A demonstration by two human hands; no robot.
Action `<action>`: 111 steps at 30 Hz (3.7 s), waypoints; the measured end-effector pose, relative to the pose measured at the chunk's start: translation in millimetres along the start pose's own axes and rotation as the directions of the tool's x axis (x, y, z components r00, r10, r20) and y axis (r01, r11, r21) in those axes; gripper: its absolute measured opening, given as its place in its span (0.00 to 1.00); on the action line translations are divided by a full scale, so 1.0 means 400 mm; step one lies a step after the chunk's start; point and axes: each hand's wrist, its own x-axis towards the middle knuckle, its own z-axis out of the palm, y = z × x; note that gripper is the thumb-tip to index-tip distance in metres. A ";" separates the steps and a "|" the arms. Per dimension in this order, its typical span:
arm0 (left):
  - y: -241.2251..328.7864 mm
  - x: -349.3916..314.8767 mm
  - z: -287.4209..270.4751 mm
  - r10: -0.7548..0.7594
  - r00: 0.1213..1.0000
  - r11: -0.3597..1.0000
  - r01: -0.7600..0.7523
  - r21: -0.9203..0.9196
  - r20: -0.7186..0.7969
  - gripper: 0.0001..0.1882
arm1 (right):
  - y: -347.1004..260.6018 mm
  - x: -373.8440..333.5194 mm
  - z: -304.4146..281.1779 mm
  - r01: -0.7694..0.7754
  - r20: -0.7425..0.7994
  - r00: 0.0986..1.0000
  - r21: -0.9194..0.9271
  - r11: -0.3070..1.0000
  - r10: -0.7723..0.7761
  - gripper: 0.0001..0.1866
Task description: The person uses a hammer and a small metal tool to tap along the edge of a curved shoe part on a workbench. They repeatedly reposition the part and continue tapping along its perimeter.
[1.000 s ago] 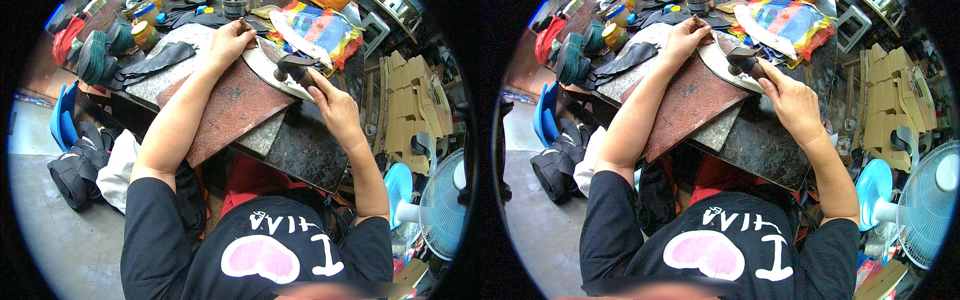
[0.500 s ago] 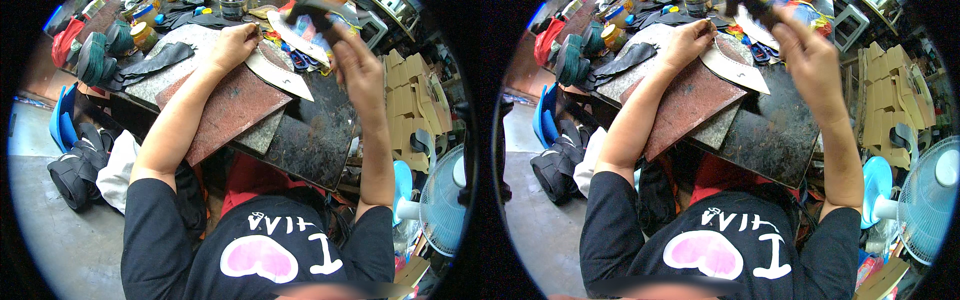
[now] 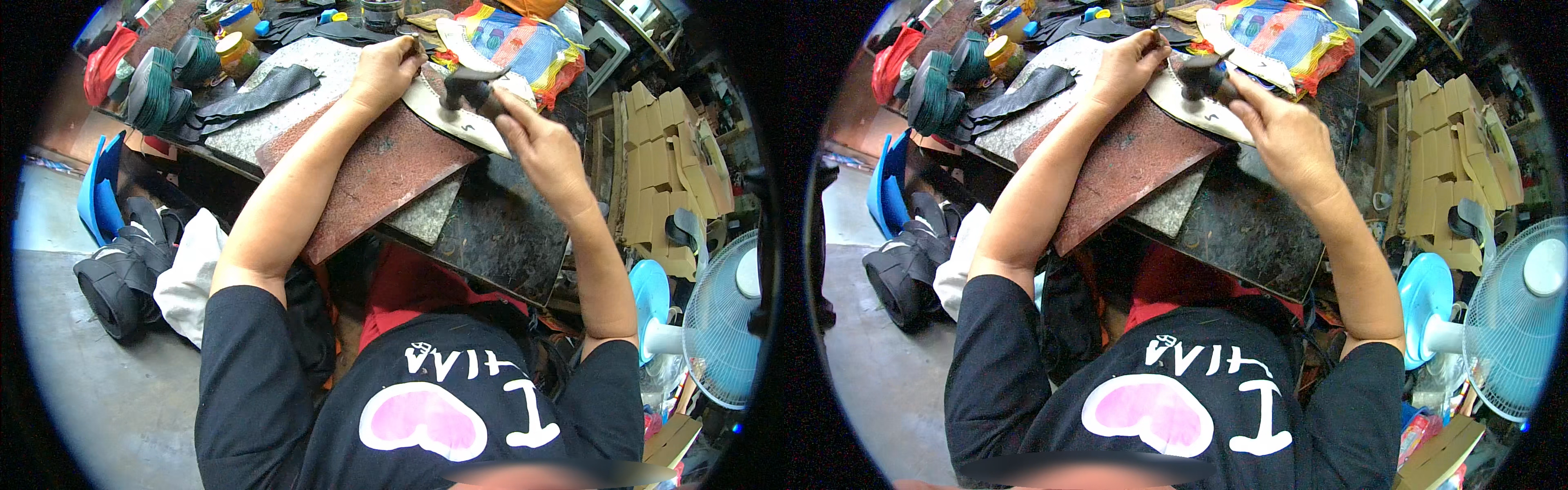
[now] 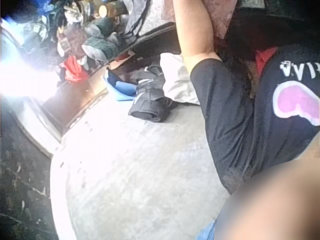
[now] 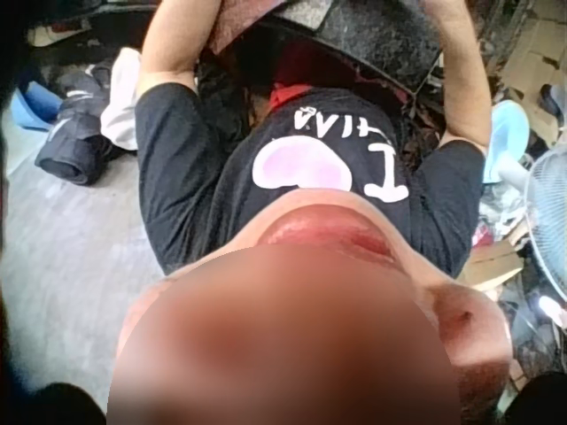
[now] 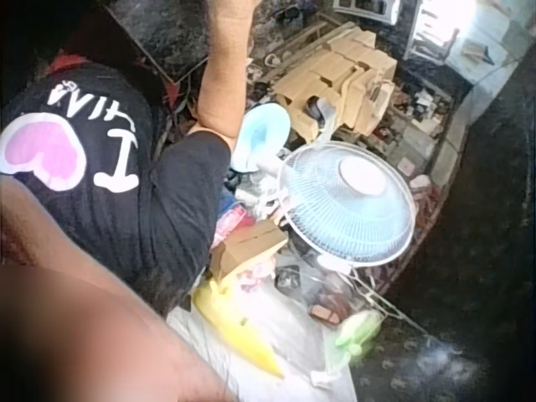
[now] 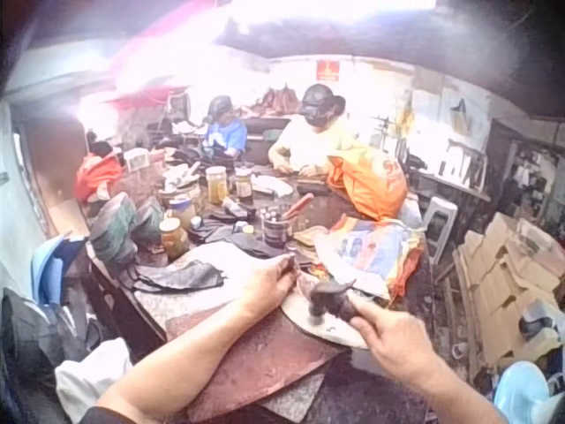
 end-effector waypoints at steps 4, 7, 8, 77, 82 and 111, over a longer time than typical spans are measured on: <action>-0.019 0.005 -0.011 -0.446 0.867 0.686 0.491 -0.538 0.223 0.11 | -0.014 -0.030 0.028 -0.026 0.015 1.000 -0.033 0.999 0.026 0.21; -0.021 0.002 -0.024 -0.515 0.826 0.502 0.508 -0.700 0.230 0.10 | -0.015 -0.030 0.036 -0.034 0.007 0.999 -0.037 0.999 0.034 0.21; -0.021 0.003 -0.026 -0.473 0.847 0.575 0.505 -0.643 0.242 0.10 | -0.011 -0.029 0.033 -0.046 0.011 0.999 -0.048 0.998 0.047 0.21; 0.055 -0.013 -0.018 0.186 0.980 0.969 -0.195 0.150 0.071 0.10 | -0.100 0.111 -0.088 0.419 -0.568 0.797 0.279 0.864 -0.203 0.19; 0.046 -0.018 -0.013 0.126 0.992 0.986 -0.128 0.104 0.022 0.09 | -0.022 0.086 -0.021 0.054 -0.159 0.986 0.021 0.998 -0.051 0.20; 0.034 -0.017 -0.022 -0.073 0.986 0.986 0.094 -0.139 0.147 0.09 | -0.027 0.064 -0.076 0.120 -0.178 0.981 0.242 0.963 -0.077 0.19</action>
